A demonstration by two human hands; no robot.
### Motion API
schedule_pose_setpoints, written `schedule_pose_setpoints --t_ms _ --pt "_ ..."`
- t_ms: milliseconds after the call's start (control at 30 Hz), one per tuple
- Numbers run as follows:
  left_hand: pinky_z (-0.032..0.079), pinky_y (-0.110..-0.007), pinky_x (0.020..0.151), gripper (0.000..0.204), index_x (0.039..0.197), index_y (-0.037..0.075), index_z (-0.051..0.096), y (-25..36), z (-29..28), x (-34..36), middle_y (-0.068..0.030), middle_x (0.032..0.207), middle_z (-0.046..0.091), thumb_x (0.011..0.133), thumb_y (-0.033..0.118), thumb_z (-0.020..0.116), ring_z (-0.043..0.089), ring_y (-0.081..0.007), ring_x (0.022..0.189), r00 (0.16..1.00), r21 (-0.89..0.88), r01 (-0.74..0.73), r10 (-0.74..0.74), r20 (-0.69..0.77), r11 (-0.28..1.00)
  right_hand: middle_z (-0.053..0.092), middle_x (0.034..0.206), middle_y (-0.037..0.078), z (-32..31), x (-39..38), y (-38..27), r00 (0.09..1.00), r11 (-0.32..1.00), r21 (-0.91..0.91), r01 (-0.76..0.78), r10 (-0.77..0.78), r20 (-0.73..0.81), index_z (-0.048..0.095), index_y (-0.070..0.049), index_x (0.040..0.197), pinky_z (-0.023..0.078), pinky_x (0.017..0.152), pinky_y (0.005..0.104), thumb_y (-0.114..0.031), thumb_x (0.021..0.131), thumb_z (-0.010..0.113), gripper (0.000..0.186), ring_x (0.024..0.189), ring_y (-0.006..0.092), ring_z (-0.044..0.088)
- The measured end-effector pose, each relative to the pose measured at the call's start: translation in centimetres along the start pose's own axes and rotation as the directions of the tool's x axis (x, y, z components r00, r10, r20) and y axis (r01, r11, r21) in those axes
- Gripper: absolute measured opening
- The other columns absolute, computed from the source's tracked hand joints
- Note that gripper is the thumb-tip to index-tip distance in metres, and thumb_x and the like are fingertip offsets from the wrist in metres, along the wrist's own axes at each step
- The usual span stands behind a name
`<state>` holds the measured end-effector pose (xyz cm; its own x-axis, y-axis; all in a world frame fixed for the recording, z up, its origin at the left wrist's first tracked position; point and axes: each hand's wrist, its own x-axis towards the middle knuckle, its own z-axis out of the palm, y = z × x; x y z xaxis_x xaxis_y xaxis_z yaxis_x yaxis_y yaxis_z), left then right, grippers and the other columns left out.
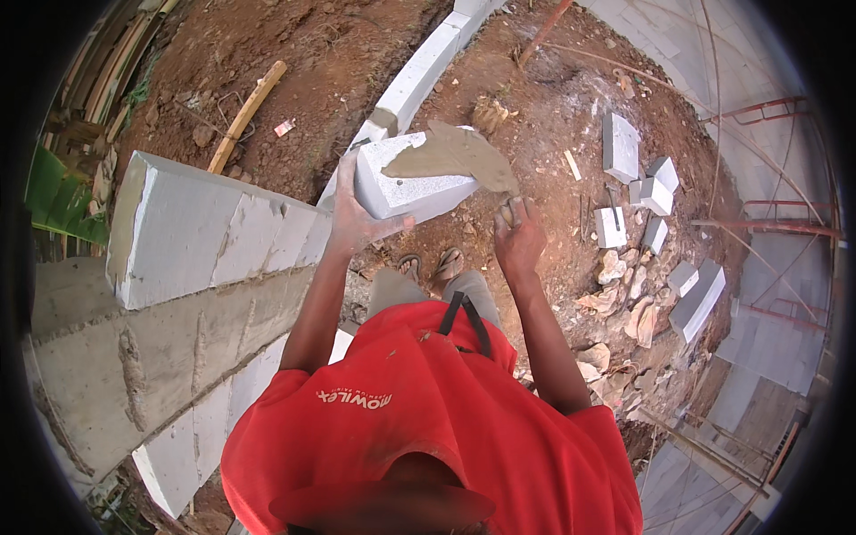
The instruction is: The person applies cement mortar to a vertical wall using a trowel, then places a white block on top and taps it into position with a hammer. The person repeats this process by scooping more mortar and setting another block.
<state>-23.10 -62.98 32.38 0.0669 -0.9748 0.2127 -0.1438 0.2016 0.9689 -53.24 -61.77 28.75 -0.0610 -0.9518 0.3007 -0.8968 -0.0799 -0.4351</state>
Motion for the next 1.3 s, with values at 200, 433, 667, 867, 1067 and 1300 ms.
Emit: schedule_pose_setpoints --t_ms 200,433,667,867,1067,1300 --pt "0.046 -0.042 0.112 0.124 0.148 0.002 0.034 -3.9 0.5 -1.9 -0.0135 0.14 0.051 0.049 0.025 0.105 0.055 -0.0264 0.129 0.979 -0.179 0.091 -0.12 -0.164 0.98 0.065 0.113 0.016 -1.4 -1.1 3.5 0.991 0.99 -0.088 -0.112 0.118 0.066 0.069 -0.009 0.114 0.054 0.081 0.0494 -0.014 0.083 0.077 0.033 0.096 0.041 0.066" --pt "0.045 -0.047 0.109 0.12 0.143 0.003 0.04 -5.7 -0.1 -1.5 -0.0148 0.135 0.049 0.047 0.035 0.105 0.052 -0.03 0.128 0.963 0.219 0.076 -0.015 -0.269 0.973 0.064 0.091 0.012 -5.7 5.8 1.4 0.815 0.895 0.181 -0.408 0.267 0.514 0.069 -0.003 0.112 0.053 0.074 0.0417 -0.031 0.097 0.06 0.033 0.081 0.0268 0.066" --pt "0.041 -0.051 0.107 0.119 0.145 0.006 0.04 -6.2 0.2 -1.6 -0.0152 0.13 0.047 0.048 0.039 0.102 0.048 -0.0334 0.126 0.983 0.425 0.033 0.047 -0.177 0.905 0.068 0.128 0.022 -4.6 9.4 -4.3 0.561 0.989 0.014 -0.147 0.072 0.824 0.062 0.0 0.139 0.05 0.101 0.0383 -0.051 0.099 0.062 0.064 0.116 0.0307 0.066" --pt "0.03 -0.054 0.111 0.117 0.145 0.009 0.041 -7.4 0.4 -3.0 -0.0151 0.13 0.047 0.048 0.034 0.101 0.044 -0.0358 0.129 0.967 0.423 0.154 -0.049 -0.248 0.893 0.059 0.144 0.027 -5.2 6.1 -11.0 0.406 0.972 0.056 -0.23 0.044 0.913 0.048 0.008 0.149 0.045 0.109 0.0372 -0.046 0.099 0.065 0.076 0.132 0.0335 0.06" --pt "0.028 -0.054 0.111 0.117 0.145 0.009 0.043 -10.4 0.5 -3.2 -0.0152 0.131 0.048 0.047 0.037 0.101 0.044 -0.0359 0.129 0.951 0.476 0.214 -0.071 -0.3 0.853 0.071 0.115 0.027 -6.6 5.7 -13.2 0.245 0.997 0.071 -0.043 -0.058 0.968 0.056 -0.006 0.145 0.051 0.094 0.0428 -0.034 0.099 0.065 0.055 0.104 0.0384 0.069" --pt "0.03 -0.058 0.11 0.119 0.145 0.011 0.043 -10.4 -0.5 -3.5 -0.0152 0.131 0.048 0.045 0.042 0.101 0.044 -0.0366 0.131 0.947 0.473 0.242 -0.1 -0.306 0.847 0.071 0.101 0.023 -10.2 6.9 -10.2 0.554 0.971 -0.006 0.239 -0.131 0.822 0.066 -0.007 0.13 0.053 0.087 0.0452 -0.028 0.097 0.069 0.04 0.092 0.0426 0.067"
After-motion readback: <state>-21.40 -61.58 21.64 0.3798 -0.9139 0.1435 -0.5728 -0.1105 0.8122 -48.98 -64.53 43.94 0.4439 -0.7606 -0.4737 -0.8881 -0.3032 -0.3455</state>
